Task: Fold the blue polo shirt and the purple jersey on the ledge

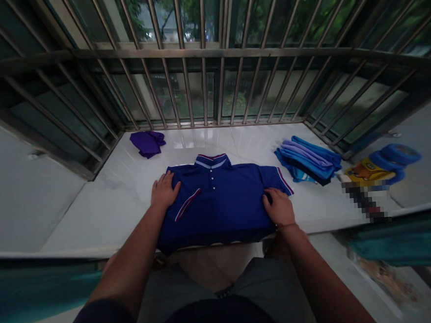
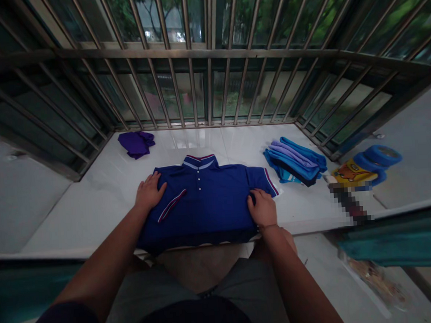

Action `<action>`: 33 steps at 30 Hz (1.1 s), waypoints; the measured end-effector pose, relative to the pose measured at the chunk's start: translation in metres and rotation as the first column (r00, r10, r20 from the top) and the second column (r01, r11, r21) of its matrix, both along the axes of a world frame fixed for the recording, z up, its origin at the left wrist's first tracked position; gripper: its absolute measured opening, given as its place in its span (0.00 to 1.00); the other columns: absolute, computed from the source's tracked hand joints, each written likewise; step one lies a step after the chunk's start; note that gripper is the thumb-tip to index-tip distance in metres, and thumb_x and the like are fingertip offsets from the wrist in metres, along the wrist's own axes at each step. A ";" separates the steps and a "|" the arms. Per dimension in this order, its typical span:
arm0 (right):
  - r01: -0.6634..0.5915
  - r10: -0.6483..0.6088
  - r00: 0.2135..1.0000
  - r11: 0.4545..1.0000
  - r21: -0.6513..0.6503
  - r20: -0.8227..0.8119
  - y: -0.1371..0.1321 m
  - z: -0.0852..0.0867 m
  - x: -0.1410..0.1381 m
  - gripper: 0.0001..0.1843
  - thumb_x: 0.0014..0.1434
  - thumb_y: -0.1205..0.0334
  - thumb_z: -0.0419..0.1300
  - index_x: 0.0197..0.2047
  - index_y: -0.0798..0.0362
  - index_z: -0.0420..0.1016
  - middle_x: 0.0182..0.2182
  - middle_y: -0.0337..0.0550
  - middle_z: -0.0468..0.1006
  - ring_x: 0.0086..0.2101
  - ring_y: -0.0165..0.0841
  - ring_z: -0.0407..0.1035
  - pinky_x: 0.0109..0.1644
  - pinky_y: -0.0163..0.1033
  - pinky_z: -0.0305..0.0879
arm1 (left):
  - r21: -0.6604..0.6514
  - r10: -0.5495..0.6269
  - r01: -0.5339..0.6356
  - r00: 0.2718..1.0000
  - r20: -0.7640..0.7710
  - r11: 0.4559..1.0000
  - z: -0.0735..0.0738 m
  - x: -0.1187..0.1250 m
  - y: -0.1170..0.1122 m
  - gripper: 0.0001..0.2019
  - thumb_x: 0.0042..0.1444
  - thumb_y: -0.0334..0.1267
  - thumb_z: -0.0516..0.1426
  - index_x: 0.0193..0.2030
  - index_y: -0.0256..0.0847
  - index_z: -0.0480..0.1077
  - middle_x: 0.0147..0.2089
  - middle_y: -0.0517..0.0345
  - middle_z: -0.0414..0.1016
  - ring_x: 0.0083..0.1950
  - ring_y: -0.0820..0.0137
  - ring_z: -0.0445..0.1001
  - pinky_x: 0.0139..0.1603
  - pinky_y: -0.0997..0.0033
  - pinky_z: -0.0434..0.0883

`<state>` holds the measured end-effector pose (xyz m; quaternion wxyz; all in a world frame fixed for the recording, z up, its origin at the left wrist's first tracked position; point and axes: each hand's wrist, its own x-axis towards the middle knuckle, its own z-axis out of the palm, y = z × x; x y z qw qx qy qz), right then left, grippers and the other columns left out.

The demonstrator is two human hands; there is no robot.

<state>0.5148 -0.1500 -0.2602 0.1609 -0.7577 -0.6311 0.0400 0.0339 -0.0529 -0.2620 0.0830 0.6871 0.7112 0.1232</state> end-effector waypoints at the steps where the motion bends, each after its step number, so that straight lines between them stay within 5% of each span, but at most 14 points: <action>1: 0.065 -0.065 0.998 0.998 -0.004 0.007 0.003 0.004 0.005 0.25 0.77 0.52 0.53 0.65 0.55 0.83 0.65 0.62 0.82 0.63 0.54 0.76 0.70 0.59 0.70 | -0.001 0.000 0.000 1.000 0.004 1.000 0.000 0.000 0.000 0.36 0.78 0.56 0.49 0.85 0.39 0.63 0.89 0.42 0.57 0.89 0.45 0.56 0.88 0.33 0.54; 5: 0.454 -0.453 0.891 0.889 -0.062 0.040 0.018 0.015 0.031 0.39 0.74 0.44 0.57 0.76 0.64 0.70 0.66 0.81 0.75 0.63 0.68 0.74 0.61 0.71 0.73 | 0.014 0.010 -0.010 1.000 0.014 1.000 0.000 0.000 0.000 0.35 0.78 0.55 0.50 0.84 0.41 0.64 0.88 0.43 0.58 0.89 0.45 0.57 0.87 0.34 0.54; 7: 0.546 -0.545 0.837 0.830 -0.115 0.043 0.026 0.019 0.047 0.44 0.72 0.40 0.60 0.76 0.68 0.69 0.66 0.87 0.74 0.62 0.71 0.75 0.59 0.72 0.73 | 0.021 0.014 -0.014 1.000 0.019 1.000 0.000 0.000 0.000 0.34 0.78 0.55 0.50 0.84 0.42 0.65 0.88 0.43 0.58 0.88 0.46 0.58 0.88 0.35 0.55; 10: 0.508 -0.515 0.857 0.839 -0.193 0.017 0.035 0.023 0.068 0.38 0.70 0.41 0.63 0.65 0.69 0.79 0.57 0.85 0.81 0.56 0.67 0.81 0.56 0.63 0.75 | 0.022 0.013 -0.014 1.000 0.017 1.000 0.001 0.001 -0.001 0.34 0.79 0.54 0.49 0.84 0.40 0.65 0.88 0.43 0.59 0.89 0.47 0.58 0.88 0.35 0.55; 15: 0.373 -0.394 0.918 0.898 -0.236 -0.049 0.043 0.025 0.085 0.15 0.64 0.52 0.65 0.41 0.55 0.86 0.37 0.63 0.87 0.42 0.55 0.84 0.46 0.49 0.72 | 0.018 0.027 -0.026 0.999 -0.028 0.999 0.001 0.002 -0.001 0.33 0.79 0.54 0.48 0.83 0.40 0.65 0.88 0.46 0.59 0.88 0.49 0.58 0.88 0.37 0.57; 20: 0.337 -0.347 0.930 0.937 -0.096 -0.122 0.037 0.025 0.077 0.15 0.64 0.52 0.62 0.45 0.53 0.83 0.38 0.59 0.88 0.38 0.49 0.81 0.42 0.45 0.69 | 0.025 0.037 -0.036 0.998 -0.058 0.999 0.000 0.002 0.000 0.33 0.79 0.54 0.48 0.83 0.41 0.66 0.88 0.47 0.60 0.88 0.51 0.59 0.88 0.39 0.57; 23: 0.266 -0.264 0.948 0.964 -0.011 -0.175 0.031 0.024 0.062 0.17 0.65 0.49 0.62 0.50 0.51 0.81 0.43 0.55 0.88 0.41 0.47 0.81 0.45 0.44 0.71 | 0.028 0.035 -0.033 0.997 -0.065 0.999 -0.001 0.002 0.000 0.32 0.80 0.54 0.49 0.83 0.42 0.66 0.88 0.48 0.60 0.88 0.51 0.60 0.88 0.39 0.58; 26: 0.039 -0.017 0.975 0.995 0.092 -0.224 0.020 0.022 0.038 0.17 0.66 0.48 0.62 0.52 0.49 0.80 0.47 0.52 0.88 0.43 0.46 0.82 0.50 0.46 0.74 | 0.029 0.036 -0.034 0.997 -0.069 0.999 -0.001 0.001 0.001 0.32 0.79 0.53 0.50 0.83 0.43 0.66 0.88 0.48 0.60 0.88 0.50 0.60 0.87 0.39 0.59; 30: -0.420 0.436 0.873 0.900 0.119 -0.219 0.003 0.016 0.007 0.14 0.71 0.51 0.60 0.51 0.48 0.81 0.48 0.50 0.88 0.48 0.46 0.83 0.57 0.49 0.76 | 0.038 0.036 -0.033 0.997 -0.061 0.999 -0.002 0.001 0.001 0.32 0.79 0.53 0.50 0.82 0.43 0.67 0.87 0.47 0.61 0.87 0.50 0.61 0.87 0.39 0.59; 33: -0.483 0.492 0.857 0.870 0.094 -0.151 -0.003 0.012 -0.003 0.14 0.76 0.51 0.59 0.51 0.48 0.82 0.46 0.49 0.89 0.48 0.47 0.83 0.58 0.51 0.76 | 0.049 0.037 -0.035 0.998 -0.046 0.998 -0.002 0.001 0.001 0.32 0.78 0.52 0.51 0.82 0.41 0.67 0.87 0.46 0.62 0.87 0.49 0.62 0.87 0.37 0.59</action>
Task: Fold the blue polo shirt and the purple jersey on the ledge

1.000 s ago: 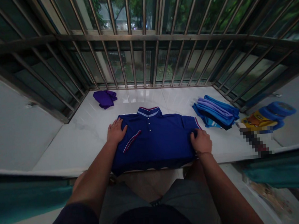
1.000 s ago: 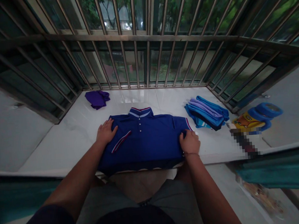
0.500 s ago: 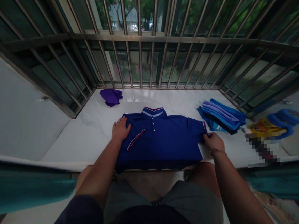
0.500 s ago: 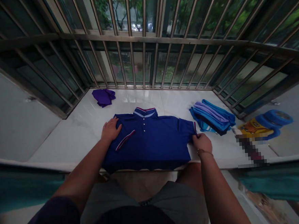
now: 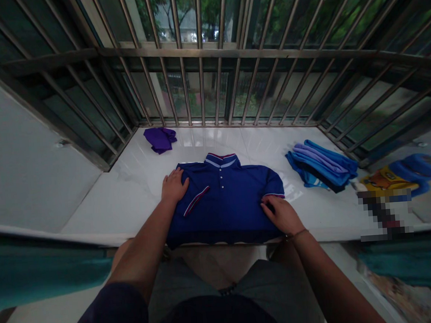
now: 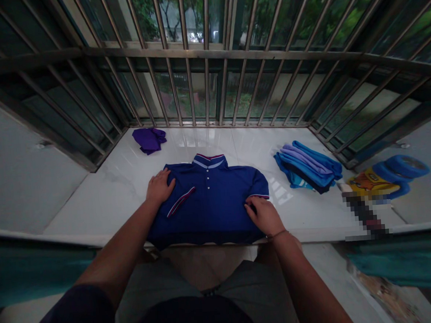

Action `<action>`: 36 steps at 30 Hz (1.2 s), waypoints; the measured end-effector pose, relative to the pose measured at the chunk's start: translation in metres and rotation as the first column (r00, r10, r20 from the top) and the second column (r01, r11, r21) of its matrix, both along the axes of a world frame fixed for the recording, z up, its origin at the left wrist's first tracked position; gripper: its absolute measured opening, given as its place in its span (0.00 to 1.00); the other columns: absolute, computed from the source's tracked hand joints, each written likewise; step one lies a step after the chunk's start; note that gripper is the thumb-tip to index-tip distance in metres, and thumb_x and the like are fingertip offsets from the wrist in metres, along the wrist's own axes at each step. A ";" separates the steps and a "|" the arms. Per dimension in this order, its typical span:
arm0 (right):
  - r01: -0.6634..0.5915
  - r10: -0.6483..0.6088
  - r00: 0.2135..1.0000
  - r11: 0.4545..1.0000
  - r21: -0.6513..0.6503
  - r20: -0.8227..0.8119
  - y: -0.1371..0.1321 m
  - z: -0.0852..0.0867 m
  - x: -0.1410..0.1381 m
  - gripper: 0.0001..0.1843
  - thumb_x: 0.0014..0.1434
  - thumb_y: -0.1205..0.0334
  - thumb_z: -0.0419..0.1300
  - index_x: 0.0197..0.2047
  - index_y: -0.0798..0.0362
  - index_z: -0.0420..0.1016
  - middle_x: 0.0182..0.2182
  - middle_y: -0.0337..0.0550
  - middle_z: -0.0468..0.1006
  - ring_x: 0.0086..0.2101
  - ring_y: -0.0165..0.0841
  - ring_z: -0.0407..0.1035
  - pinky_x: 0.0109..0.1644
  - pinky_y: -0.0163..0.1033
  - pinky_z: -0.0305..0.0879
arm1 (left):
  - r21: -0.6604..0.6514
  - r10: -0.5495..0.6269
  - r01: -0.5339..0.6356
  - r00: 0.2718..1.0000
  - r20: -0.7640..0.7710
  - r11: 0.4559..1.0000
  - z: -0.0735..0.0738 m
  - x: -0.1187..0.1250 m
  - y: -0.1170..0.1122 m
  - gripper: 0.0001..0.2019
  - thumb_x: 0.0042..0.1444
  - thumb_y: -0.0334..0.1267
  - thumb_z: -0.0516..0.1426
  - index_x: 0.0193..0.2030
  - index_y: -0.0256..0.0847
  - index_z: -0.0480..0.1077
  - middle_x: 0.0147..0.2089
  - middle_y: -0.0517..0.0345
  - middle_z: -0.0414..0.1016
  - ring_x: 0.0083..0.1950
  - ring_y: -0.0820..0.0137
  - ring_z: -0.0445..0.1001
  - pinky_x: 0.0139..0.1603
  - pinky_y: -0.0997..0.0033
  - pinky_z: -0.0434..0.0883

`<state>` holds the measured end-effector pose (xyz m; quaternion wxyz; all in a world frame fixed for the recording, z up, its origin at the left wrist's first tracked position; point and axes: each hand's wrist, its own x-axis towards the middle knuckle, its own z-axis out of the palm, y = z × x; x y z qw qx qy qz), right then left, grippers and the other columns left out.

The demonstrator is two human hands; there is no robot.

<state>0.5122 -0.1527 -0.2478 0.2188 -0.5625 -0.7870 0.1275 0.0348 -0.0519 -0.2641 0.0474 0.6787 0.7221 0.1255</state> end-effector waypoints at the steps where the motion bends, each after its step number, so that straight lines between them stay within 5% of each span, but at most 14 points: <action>1: 0.025 -0.025 1.000 0.999 0.027 0.017 0.001 -0.001 0.000 0.14 0.77 0.51 0.58 0.50 0.48 0.82 0.46 0.50 0.89 0.48 0.48 0.83 0.58 0.52 0.75 | 0.005 -0.002 0.002 1.000 0.004 1.000 0.000 0.000 0.000 0.32 0.78 0.52 0.51 0.82 0.40 0.67 0.87 0.46 0.62 0.87 0.49 0.62 0.87 0.37 0.59; 10: 0.204 -0.210 0.978 0.951 0.231 0.002 0.014 -0.025 0.009 0.18 0.74 0.52 0.59 0.61 0.53 0.76 0.56 0.62 0.81 0.58 0.54 0.75 0.67 0.61 0.73 | 0.024 -0.004 0.004 1.000 -0.004 1.000 -0.002 0.000 -0.001 0.31 0.78 0.52 0.51 0.81 0.42 0.68 0.86 0.45 0.64 0.86 0.49 0.63 0.87 0.38 0.60; 15: 0.336 -0.335 0.940 0.890 0.309 -0.058 0.004 -0.039 0.007 0.24 0.72 0.53 0.61 0.65 0.56 0.72 0.56 0.64 0.76 0.58 0.55 0.72 0.64 0.60 0.75 | 0.030 -0.013 0.013 1.000 0.025 0.999 -0.001 0.000 -0.001 0.31 0.78 0.51 0.51 0.80 0.39 0.69 0.86 0.44 0.64 0.86 0.49 0.64 0.86 0.36 0.60; 21: 0.471 -0.521 0.844 0.832 0.291 0.123 0.001 -0.035 -0.001 0.21 0.73 0.53 0.59 0.62 0.53 0.81 0.59 0.62 0.77 0.54 0.56 0.73 0.58 0.60 0.73 | 0.028 -0.008 0.007 0.999 0.033 1.000 0.000 0.000 -0.002 0.31 0.77 0.51 0.51 0.80 0.39 0.69 0.86 0.44 0.64 0.86 0.49 0.63 0.87 0.36 0.60; 36: 0.489 -0.493 0.868 0.829 0.271 -0.059 0.003 -0.041 0.002 0.26 0.71 0.53 0.59 0.67 0.55 0.71 0.59 0.64 0.80 0.58 0.55 0.75 0.65 0.59 0.72 | 0.026 -0.007 0.007 1.000 0.027 1.000 -0.003 -0.002 -0.001 0.31 0.78 0.51 0.51 0.80 0.41 0.68 0.86 0.45 0.63 0.86 0.49 0.63 0.87 0.37 0.59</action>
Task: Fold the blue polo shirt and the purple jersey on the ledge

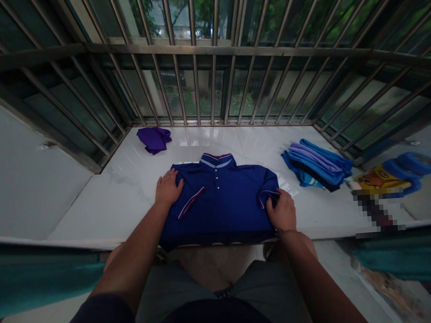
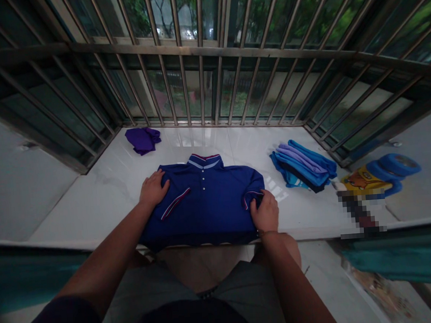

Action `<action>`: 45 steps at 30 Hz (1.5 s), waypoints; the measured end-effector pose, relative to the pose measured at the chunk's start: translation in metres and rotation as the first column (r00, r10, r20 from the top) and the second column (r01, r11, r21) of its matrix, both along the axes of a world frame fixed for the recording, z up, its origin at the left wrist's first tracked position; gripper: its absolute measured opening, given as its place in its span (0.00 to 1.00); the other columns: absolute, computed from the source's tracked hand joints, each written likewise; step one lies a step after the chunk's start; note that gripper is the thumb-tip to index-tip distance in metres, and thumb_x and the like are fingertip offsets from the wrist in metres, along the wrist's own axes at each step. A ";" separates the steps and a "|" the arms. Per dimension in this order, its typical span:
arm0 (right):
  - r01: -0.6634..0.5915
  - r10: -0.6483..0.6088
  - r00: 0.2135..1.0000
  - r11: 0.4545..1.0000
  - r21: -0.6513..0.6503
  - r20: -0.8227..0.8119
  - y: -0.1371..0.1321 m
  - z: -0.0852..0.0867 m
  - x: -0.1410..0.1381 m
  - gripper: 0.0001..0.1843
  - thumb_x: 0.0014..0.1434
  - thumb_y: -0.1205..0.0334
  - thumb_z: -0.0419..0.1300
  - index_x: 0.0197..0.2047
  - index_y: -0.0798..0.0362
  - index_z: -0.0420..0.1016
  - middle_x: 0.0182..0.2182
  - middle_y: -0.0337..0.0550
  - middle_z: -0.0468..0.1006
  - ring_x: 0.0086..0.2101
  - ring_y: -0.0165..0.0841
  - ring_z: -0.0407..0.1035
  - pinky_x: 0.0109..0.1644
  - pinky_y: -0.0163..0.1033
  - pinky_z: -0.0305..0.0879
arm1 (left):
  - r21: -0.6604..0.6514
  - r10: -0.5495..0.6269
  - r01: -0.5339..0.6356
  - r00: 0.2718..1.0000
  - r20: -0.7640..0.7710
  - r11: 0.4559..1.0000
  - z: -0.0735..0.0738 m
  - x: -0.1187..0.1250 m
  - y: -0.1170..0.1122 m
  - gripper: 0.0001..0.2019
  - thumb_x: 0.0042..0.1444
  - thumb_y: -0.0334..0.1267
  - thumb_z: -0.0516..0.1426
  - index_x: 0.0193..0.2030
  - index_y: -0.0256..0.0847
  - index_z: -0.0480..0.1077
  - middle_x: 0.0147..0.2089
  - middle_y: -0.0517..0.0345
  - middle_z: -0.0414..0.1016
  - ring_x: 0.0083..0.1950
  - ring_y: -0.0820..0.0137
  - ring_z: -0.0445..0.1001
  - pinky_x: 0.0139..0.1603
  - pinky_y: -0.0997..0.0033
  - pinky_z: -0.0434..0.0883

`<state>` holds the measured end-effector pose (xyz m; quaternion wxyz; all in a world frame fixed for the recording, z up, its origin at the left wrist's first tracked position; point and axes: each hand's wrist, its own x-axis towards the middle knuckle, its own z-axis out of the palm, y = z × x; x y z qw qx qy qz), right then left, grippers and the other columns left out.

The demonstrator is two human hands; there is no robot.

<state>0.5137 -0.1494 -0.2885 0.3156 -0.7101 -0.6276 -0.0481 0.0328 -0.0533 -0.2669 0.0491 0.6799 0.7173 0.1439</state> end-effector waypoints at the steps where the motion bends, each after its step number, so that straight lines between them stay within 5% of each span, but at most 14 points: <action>1: 0.006 -0.006 1.000 1.000 -0.005 0.002 0.000 0.000 0.000 0.26 0.71 0.53 0.59 0.67 0.56 0.71 0.59 0.64 0.80 0.57 0.55 0.75 0.64 0.59 0.72 | 0.001 0.000 0.000 1.000 0.000 1.000 0.000 0.000 0.000 0.31 0.78 0.51 0.51 0.80 0.41 0.68 0.86 0.45 0.63 0.86 0.49 0.63 0.87 0.37 0.59; 37: 0.065 -0.056 0.995 0.991 -0.117 0.079 0.001 0.005 -0.004 0.21 0.73 0.52 0.58 0.60 0.56 0.78 0.51 0.62 0.83 0.50 0.54 0.75 0.58 0.55 0.70 | 0.003 -0.004 0.004 1.000 -0.018 1.000 0.004 0.000 -0.001 0.31 0.77 0.51 0.51 0.79 0.39 0.70 0.85 0.43 0.65 0.86 0.49 0.64 0.87 0.37 0.60; 45: 0.051 -0.046 0.997 0.994 -0.093 0.059 -0.002 0.008 -0.008 0.18 0.73 0.54 0.59 0.59 0.54 0.79 0.51 0.60 0.84 0.51 0.53 0.75 0.60 0.55 0.68 | 0.014 -0.031 0.032 0.997 -0.065 0.999 -0.004 -0.008 0.002 0.31 0.78 0.51 0.48 0.79 0.37 0.69 0.85 0.41 0.65 0.85 0.48 0.65 0.86 0.38 0.61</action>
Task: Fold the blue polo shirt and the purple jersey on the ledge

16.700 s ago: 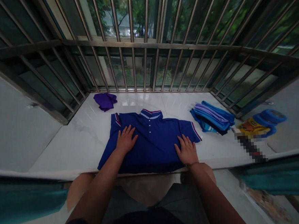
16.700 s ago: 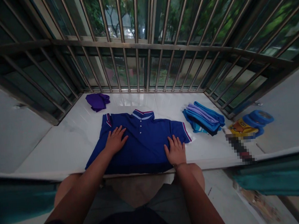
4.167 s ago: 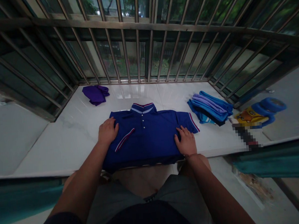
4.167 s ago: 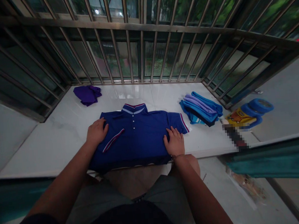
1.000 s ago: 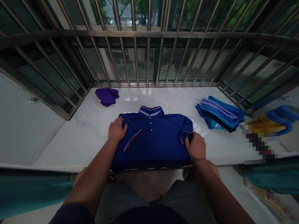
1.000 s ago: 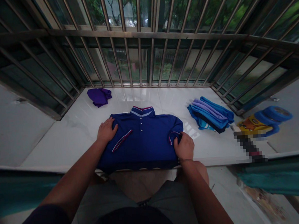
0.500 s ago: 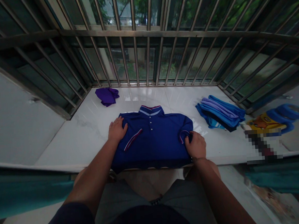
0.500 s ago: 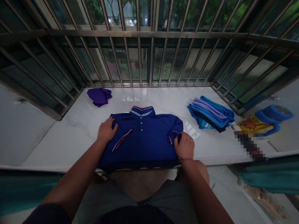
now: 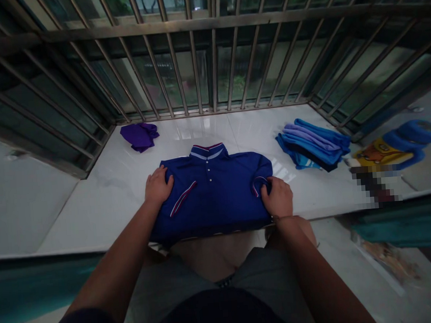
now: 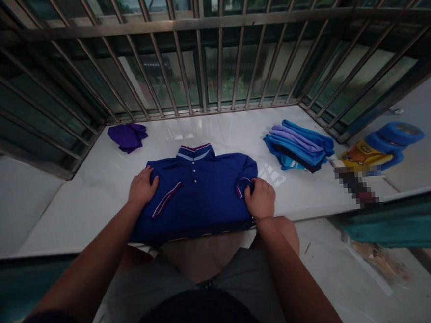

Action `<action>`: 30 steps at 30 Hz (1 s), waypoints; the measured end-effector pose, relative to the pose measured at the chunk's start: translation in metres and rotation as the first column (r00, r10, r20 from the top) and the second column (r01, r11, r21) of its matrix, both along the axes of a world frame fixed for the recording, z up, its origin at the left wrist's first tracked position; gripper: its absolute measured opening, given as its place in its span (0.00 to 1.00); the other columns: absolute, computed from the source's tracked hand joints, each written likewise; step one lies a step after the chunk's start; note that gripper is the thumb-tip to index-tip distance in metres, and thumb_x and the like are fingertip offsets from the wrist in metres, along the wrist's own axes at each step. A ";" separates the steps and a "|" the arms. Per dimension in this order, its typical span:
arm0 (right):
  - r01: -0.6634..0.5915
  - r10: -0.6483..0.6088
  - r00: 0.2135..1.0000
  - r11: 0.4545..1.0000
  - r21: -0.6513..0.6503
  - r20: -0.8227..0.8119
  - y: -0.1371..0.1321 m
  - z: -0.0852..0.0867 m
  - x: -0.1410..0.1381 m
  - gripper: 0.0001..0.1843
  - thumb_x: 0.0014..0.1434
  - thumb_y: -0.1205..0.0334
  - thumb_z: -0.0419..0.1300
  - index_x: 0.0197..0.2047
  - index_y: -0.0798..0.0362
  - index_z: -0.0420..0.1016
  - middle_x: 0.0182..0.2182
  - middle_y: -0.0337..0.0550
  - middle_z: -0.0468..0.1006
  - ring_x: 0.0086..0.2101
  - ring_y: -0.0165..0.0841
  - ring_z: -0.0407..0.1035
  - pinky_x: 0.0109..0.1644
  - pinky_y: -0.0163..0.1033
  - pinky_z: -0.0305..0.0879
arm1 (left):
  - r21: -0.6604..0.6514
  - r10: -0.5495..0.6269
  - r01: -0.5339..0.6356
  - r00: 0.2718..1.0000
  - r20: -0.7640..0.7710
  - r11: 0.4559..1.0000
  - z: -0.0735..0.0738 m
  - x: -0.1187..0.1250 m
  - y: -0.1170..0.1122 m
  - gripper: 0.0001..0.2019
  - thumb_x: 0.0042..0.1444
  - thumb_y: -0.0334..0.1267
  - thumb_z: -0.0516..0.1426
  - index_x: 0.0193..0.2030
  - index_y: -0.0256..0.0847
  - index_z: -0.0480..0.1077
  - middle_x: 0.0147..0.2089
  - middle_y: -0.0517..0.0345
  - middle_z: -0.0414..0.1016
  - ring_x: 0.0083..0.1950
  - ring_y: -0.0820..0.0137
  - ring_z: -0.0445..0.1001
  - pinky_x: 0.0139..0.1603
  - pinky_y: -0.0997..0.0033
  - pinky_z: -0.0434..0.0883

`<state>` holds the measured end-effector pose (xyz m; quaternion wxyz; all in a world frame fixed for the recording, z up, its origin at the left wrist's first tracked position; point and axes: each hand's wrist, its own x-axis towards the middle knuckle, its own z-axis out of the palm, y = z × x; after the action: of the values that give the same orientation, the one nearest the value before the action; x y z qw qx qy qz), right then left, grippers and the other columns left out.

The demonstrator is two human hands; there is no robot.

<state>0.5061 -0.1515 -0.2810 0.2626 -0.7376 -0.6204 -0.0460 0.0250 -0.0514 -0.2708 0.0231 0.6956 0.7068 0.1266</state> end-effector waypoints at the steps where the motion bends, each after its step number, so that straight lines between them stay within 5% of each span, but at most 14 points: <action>1: 0.004 -0.004 1.000 1.000 -0.005 -0.001 0.000 0.001 -0.001 0.18 0.73 0.54 0.59 0.60 0.54 0.79 0.52 0.60 0.84 0.52 0.53 0.75 0.61 0.55 0.68 | -0.007 -0.002 0.002 1.000 -0.011 1.000 -0.001 0.000 0.001 0.32 0.78 0.51 0.48 0.80 0.37 0.68 0.86 0.41 0.64 0.85 0.48 0.64 0.86 0.37 0.61; 12: -0.009 0.007 0.998 1.000 -0.024 -0.067 0.000 0.003 0.006 0.21 0.75 0.52 0.58 0.62 0.55 0.80 0.55 0.62 0.82 0.55 0.55 0.74 0.62 0.58 0.69 | -0.057 0.018 -0.020 0.999 -0.035 0.998 -0.005 0.002 0.003 0.35 0.79 0.54 0.46 0.85 0.39 0.62 0.88 0.43 0.58 0.88 0.46 0.59 0.88 0.36 0.57; 18: -0.235 0.238 0.970 0.971 -0.051 0.050 0.006 0.032 -0.001 0.24 0.76 0.54 0.57 0.68 0.53 0.76 0.65 0.62 0.79 0.62 0.54 0.73 0.67 0.58 0.68 | -0.152 0.003 -0.017 0.996 -0.091 0.988 0.008 0.006 0.005 0.37 0.79 0.53 0.45 0.86 0.35 0.59 0.90 0.41 0.53 0.88 0.45 0.58 0.88 0.35 0.57; 22: -0.006 0.052 0.984 0.967 -0.255 0.173 0.003 0.050 -0.034 0.34 0.75 0.33 0.60 0.60 0.59 0.77 0.55 0.69 0.81 0.55 0.60 0.76 0.56 0.58 0.72 | -0.175 -0.004 -0.026 0.985 -0.170 0.984 0.024 0.018 0.009 0.34 0.79 0.50 0.45 0.83 0.33 0.64 0.88 0.36 0.58 0.88 0.39 0.56 0.85 0.23 0.55; 24: 0.122 -0.045 0.976 0.926 -0.358 0.215 0.002 0.052 -0.049 0.35 0.74 0.32 0.61 0.56 0.61 0.76 0.49 0.71 0.82 0.51 0.61 0.79 0.52 0.57 0.73 | -0.100 -0.001 -0.018 0.984 -0.180 0.995 0.032 0.034 0.013 0.29 0.79 0.44 0.46 0.77 0.32 0.70 0.85 0.33 0.64 0.88 0.39 0.57 0.85 0.22 0.54; 27: 0.175 -0.110 0.979 0.887 -0.427 0.173 0.006 0.049 -0.054 0.20 0.77 0.47 0.60 0.54 0.58 0.77 0.49 0.68 0.83 0.48 0.56 0.82 0.51 0.55 0.75 | -0.022 -0.194 0.193 0.979 -0.054 0.981 0.042 0.074 0.023 0.25 0.77 0.35 0.46 0.71 0.34 0.76 0.80 0.35 0.72 0.85 0.43 0.64 0.86 0.30 0.57; 30: 0.108 -0.099 0.994 0.971 -0.211 0.052 0.012 0.048 -0.042 0.11 0.74 0.58 0.59 0.50 0.55 0.77 0.55 0.69 0.83 0.53 0.56 0.81 0.56 0.58 0.77 | -0.069 -0.502 0.514 0.853 0.144 0.855 0.048 0.128 0.038 0.23 0.76 0.33 0.49 0.68 0.37 0.79 0.71 0.40 0.81 0.76 0.52 0.76 0.81 0.47 0.70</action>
<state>0.4640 -0.1393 -0.2325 0.1664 -0.7918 -0.5876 -0.0078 0.1529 -0.0137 -0.2231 0.1349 0.8465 0.5006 0.1206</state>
